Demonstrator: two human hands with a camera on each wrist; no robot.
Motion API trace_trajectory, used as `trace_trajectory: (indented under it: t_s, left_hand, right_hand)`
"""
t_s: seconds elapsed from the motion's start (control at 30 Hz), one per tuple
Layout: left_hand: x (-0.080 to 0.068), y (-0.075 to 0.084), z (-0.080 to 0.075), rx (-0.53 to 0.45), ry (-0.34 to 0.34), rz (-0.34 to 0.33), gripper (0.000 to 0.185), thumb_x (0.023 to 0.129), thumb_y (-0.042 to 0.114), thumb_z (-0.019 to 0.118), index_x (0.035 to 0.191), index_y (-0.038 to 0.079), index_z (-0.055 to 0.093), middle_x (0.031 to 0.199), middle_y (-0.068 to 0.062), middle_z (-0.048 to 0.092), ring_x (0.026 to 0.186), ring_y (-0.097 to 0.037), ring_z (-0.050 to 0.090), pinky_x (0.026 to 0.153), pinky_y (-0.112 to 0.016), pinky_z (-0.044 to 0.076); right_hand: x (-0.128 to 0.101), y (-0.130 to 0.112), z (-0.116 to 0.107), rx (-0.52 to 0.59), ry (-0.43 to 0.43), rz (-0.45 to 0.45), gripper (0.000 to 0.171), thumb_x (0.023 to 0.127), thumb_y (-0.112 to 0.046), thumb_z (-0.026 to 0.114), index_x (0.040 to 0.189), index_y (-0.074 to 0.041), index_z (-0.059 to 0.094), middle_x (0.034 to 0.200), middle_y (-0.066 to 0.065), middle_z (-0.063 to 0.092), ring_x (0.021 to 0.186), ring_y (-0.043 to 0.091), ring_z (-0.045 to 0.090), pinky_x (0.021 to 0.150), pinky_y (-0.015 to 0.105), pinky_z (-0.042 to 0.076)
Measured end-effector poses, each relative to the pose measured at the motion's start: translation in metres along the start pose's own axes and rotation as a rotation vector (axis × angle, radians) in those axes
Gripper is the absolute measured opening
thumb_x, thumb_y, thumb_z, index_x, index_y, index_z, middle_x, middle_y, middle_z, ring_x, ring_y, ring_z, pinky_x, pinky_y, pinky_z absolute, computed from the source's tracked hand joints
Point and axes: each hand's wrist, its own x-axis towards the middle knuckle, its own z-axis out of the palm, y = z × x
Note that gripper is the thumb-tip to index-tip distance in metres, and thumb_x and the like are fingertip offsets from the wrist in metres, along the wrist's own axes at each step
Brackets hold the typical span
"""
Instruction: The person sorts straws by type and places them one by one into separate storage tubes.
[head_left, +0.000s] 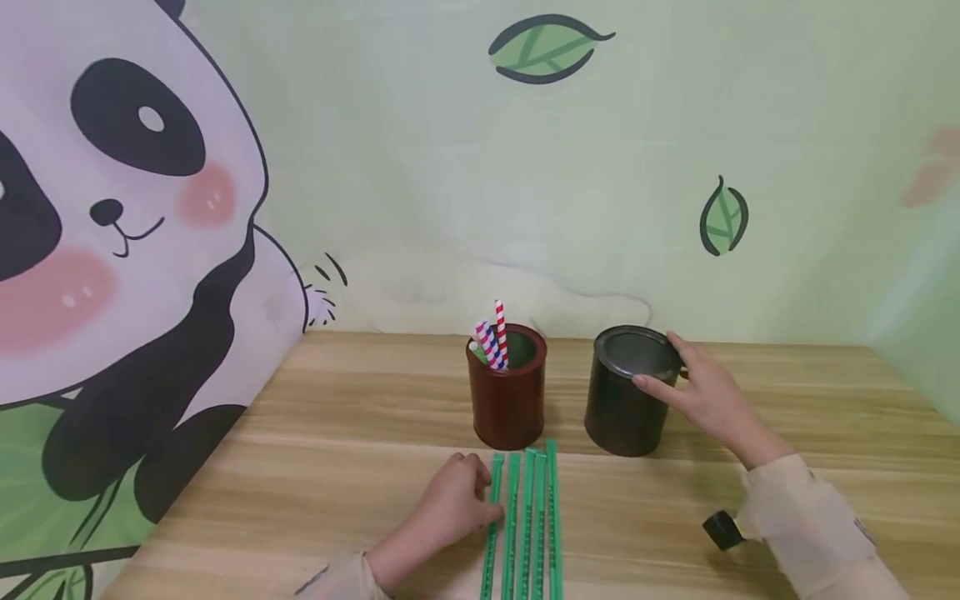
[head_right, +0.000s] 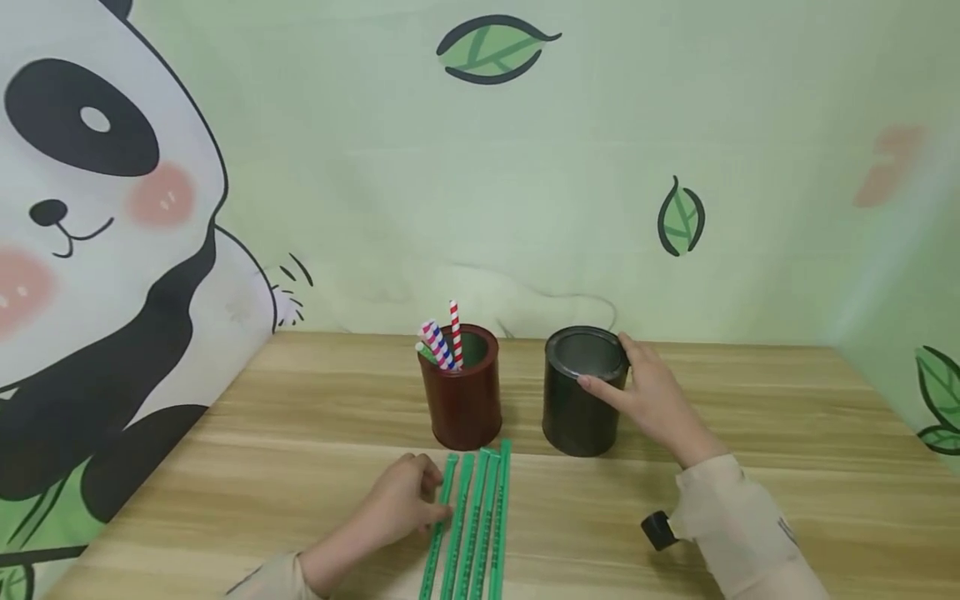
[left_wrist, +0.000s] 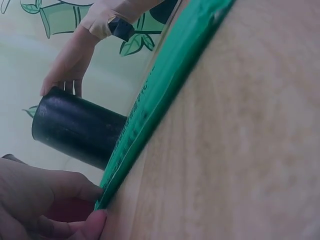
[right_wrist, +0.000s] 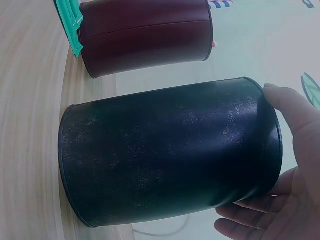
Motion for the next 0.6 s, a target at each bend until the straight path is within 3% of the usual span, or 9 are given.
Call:
trace_trajectory:
  t_s: [0.13, 0.6]
  left_hand:
    - [-0.0004, -0.0032, 0.0000, -0.050, -0.019, -0.023, 0.032, 0.071, 0.002, 0.075, 0.095, -0.003, 0.055, 0.082, -0.009, 0.048, 0.046, -0.011, 0.056, 0.053, -0.020, 0.046]
    - [0.0053, -0.0072, -0.0048, -0.152, -0.081, -0.047, 0.021, 0.073, -0.003, 0.068, 0.090, -0.004, 0.056, 0.067, -0.005, 0.054, 0.043, -0.009, 0.055, 0.045, -0.021, 0.045]
  right_hand:
    - [0.0007, 0.0002, 0.0019, 0.009, 0.005, -0.006, 0.092, 0.089, -0.046, 0.062, 0.148, 0.010, 0.019, 0.146, 0.038, 0.031, 0.127, 0.053, 0.041, 0.102, 0.063, 0.038]
    - [0.0006, -0.0002, 0.0005, 0.010, 0.014, -0.011, 0.092, 0.089, -0.046, 0.062, 0.148, 0.010, 0.020, 0.145, 0.037, 0.032, 0.125, 0.052, 0.043, 0.101, 0.061, 0.040]
